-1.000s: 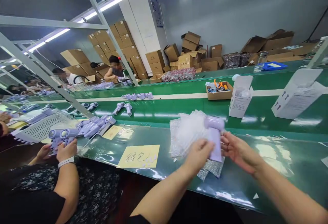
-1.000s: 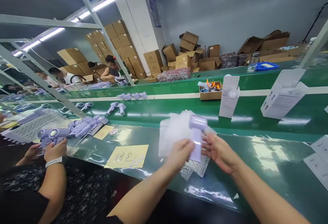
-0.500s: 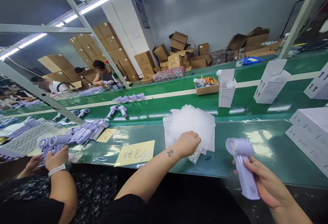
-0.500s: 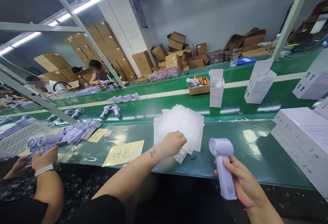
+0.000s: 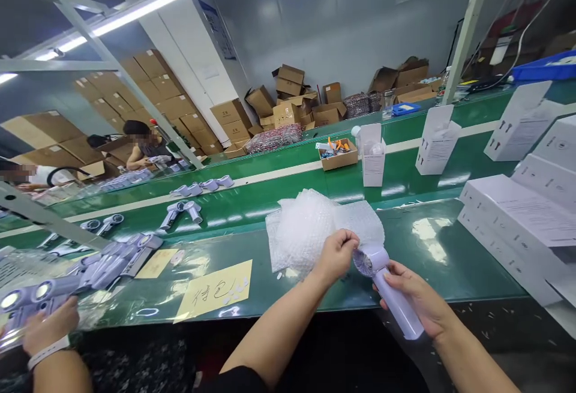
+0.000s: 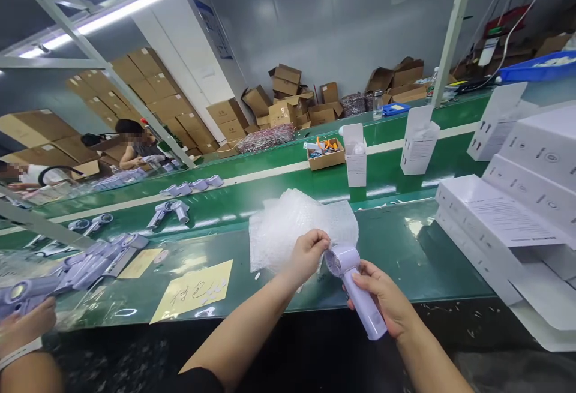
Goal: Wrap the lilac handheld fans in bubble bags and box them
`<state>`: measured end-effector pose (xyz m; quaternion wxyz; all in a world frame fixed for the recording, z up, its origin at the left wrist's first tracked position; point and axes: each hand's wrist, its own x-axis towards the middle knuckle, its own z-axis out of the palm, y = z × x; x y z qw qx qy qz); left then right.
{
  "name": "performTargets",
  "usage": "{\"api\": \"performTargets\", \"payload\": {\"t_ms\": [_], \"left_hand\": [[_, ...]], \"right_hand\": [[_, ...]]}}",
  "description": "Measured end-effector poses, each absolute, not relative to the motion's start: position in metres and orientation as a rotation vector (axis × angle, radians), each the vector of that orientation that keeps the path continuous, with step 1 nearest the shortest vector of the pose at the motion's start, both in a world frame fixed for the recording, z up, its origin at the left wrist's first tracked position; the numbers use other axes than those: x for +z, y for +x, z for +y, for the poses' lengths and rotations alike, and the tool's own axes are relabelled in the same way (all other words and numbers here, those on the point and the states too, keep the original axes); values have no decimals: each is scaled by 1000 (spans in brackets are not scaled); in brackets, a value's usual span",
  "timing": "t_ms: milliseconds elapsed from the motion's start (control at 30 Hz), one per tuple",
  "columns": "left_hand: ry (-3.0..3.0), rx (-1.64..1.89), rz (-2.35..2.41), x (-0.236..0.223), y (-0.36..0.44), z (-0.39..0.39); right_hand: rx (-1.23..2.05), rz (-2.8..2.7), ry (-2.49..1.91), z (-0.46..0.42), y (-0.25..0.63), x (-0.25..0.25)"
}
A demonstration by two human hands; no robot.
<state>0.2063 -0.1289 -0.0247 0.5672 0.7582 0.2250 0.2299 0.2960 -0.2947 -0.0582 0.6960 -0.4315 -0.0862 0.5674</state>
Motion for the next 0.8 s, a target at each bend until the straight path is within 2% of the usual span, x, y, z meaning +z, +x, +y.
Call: {"api": "performTargets", "payload": {"t_ms": [133, 267, 400, 567, 667, 800], "left_hand": [[2129, 651, 309, -28, 201, -139], [2531, 859, -111, -32, 203, -143], [2731, 825, -459, -40, 203, -150], [2581, 825, -101, -49, 212, -175], [2448, 633, -13, -38, 222, -182], [1720, 346, 501, 0, 245, -170]], "right_hand": [[1229, -175, -943, -300, 289, -59], [1188, -135, -913, -303, 291, -52], [1101, -34, -912, -306, 299, -50], [1035, -37, -981, -295, 294, -66], [1015, 23, -1052, -291, 302, -66], [1174, -197, -1432, -294, 337, -30]]}}
